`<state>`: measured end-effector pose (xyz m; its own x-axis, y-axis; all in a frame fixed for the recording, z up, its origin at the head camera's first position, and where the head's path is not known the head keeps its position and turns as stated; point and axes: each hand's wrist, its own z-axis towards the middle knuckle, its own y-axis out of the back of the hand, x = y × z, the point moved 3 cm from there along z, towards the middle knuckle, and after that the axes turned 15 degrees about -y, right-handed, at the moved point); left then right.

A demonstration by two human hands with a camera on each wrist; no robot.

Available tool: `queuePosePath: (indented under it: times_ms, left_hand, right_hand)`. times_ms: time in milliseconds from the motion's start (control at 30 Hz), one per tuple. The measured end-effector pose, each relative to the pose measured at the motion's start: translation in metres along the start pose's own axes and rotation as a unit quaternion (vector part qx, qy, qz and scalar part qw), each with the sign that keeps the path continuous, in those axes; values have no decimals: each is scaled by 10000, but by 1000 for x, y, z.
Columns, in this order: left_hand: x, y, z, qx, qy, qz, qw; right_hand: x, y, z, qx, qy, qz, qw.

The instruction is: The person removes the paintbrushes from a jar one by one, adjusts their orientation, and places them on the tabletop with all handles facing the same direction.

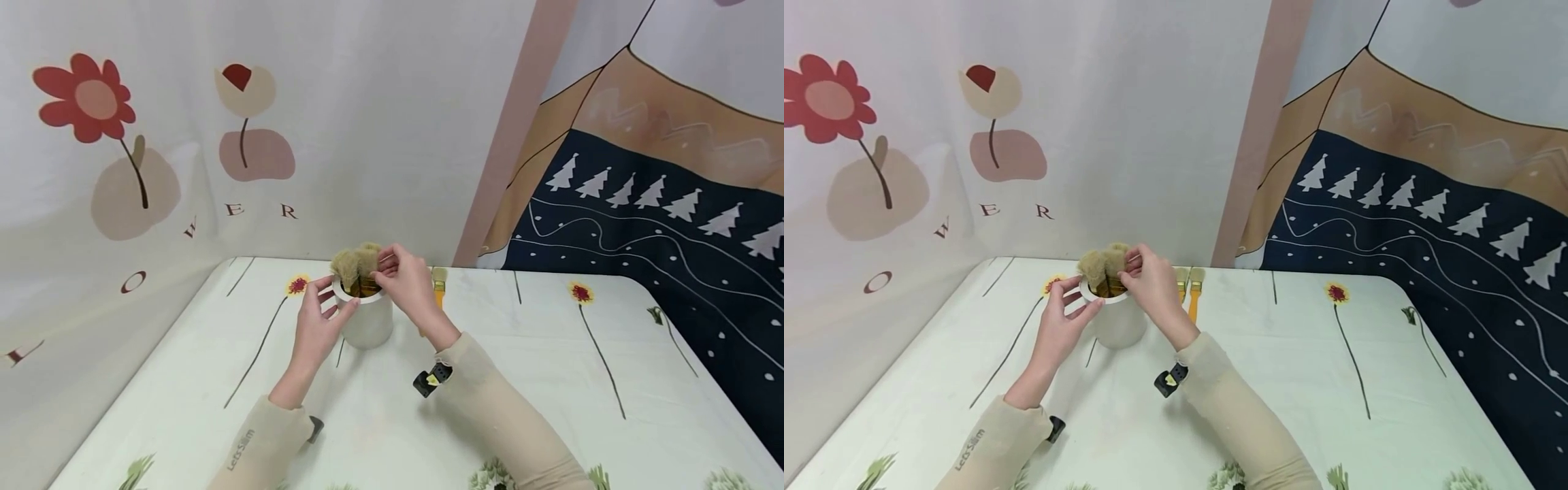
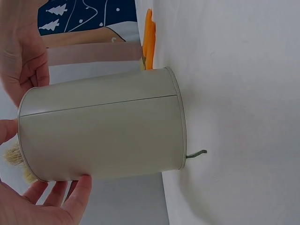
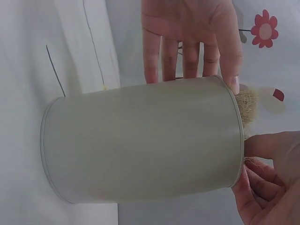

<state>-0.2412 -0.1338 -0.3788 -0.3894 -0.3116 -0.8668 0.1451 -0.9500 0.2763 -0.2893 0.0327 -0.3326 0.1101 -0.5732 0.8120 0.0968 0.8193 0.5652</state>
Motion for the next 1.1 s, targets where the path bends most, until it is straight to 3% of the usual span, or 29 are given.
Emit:
queuePosePath:
  times_ms: [200, 833, 1100]
  left_hand:
    - [-1, 0, 0, -18, 6, 19, 10000]
    - [1, -1, 1, -29, -33, 121, 9999]
    - [0, -1, 0, -14, 13, 148, 9999]
  right_hand:
    - [-2, 3, 1, 20, 140, 248, 9996]
    - [7, 3, 3, 372, 388, -40, 9985]
    - [8, 7, 7, 768, 551, 607, 9937]
